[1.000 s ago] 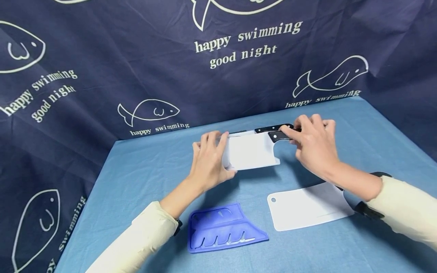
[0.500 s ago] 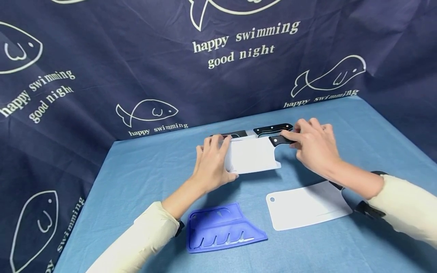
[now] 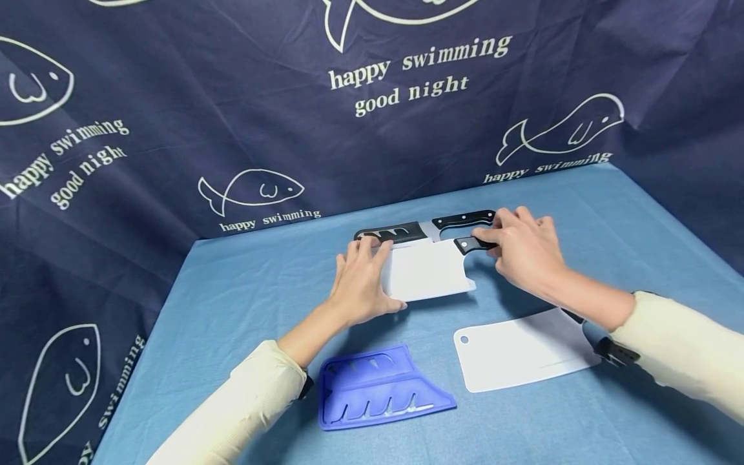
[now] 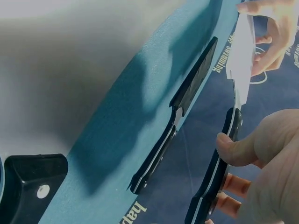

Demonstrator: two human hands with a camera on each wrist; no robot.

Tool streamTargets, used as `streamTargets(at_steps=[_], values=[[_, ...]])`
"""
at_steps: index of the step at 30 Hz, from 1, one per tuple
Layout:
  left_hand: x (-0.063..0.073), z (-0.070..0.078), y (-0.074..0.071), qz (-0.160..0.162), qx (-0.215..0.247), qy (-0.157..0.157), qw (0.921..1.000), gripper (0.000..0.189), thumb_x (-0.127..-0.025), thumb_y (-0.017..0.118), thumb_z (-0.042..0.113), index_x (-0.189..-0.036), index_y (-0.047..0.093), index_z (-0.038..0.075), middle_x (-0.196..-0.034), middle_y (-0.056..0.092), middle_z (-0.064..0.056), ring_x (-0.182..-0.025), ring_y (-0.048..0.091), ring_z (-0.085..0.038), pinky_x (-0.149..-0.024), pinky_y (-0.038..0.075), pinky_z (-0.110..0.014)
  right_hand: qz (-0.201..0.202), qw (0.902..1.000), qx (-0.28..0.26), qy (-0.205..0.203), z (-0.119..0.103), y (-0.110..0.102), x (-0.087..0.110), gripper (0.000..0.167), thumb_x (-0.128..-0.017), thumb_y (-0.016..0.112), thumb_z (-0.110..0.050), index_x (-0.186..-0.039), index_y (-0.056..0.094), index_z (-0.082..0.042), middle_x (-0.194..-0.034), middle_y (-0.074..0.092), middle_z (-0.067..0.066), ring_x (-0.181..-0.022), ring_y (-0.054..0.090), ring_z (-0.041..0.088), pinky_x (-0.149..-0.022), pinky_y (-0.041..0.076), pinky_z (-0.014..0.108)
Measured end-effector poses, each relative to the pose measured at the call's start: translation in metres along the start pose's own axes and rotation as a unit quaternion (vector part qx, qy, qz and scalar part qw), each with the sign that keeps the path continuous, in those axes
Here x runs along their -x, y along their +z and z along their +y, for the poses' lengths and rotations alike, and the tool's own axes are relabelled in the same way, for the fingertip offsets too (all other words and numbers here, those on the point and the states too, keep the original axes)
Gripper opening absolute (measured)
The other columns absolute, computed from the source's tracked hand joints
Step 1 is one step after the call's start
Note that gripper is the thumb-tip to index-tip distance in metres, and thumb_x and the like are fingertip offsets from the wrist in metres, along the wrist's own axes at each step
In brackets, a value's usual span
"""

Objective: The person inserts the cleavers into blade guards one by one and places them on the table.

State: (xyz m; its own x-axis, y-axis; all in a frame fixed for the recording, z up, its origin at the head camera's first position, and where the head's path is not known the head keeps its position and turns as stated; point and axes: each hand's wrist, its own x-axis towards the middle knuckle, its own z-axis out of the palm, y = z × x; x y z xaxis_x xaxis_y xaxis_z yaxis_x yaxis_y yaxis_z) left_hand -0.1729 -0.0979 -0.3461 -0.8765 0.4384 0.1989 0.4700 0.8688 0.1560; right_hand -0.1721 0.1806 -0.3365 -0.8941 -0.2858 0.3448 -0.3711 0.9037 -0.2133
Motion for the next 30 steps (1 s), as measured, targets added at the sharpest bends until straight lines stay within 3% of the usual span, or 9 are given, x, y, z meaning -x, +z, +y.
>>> streamTargets(at_steps=[15, 30], values=[[0.0, 0.0, 0.005, -0.045, 0.013, -0.023, 0.9986, 0.11, -0.053, 0.089, 0.052, -0.144, 0.042, 0.013, -0.137, 0.04, -0.01, -0.12, 0.037, -0.03, -0.087, 0.035, -0.046, -0.036, 0.9991, -0.018, 0.014, 0.002, 0.008, -0.001, 0.056, -0.07, 0.057, 0.012, -0.119, 0.07, -0.011, -0.092, 0.054, 0.006, -0.083, 0.039, 0.026, -0.071, 0.029, 0.049], [0.002, 0.003, 0.012, -0.105, 0.026, -0.042, 0.9932, 0.114, -0.053, 0.089, 0.053, -0.146, 0.04, 0.009, -0.136, 0.04, -0.01, -0.118, 0.038, -0.027, -0.088, 0.035, -0.043, -0.086, 0.9956, -0.032, 0.019, 0.005, 0.017, 0.001, 0.045, -0.076, 0.066, 0.004, -0.119, 0.069, -0.009, -0.096, 0.057, 0.007, -0.087, 0.042, 0.028, -0.074, 0.032, 0.054]])
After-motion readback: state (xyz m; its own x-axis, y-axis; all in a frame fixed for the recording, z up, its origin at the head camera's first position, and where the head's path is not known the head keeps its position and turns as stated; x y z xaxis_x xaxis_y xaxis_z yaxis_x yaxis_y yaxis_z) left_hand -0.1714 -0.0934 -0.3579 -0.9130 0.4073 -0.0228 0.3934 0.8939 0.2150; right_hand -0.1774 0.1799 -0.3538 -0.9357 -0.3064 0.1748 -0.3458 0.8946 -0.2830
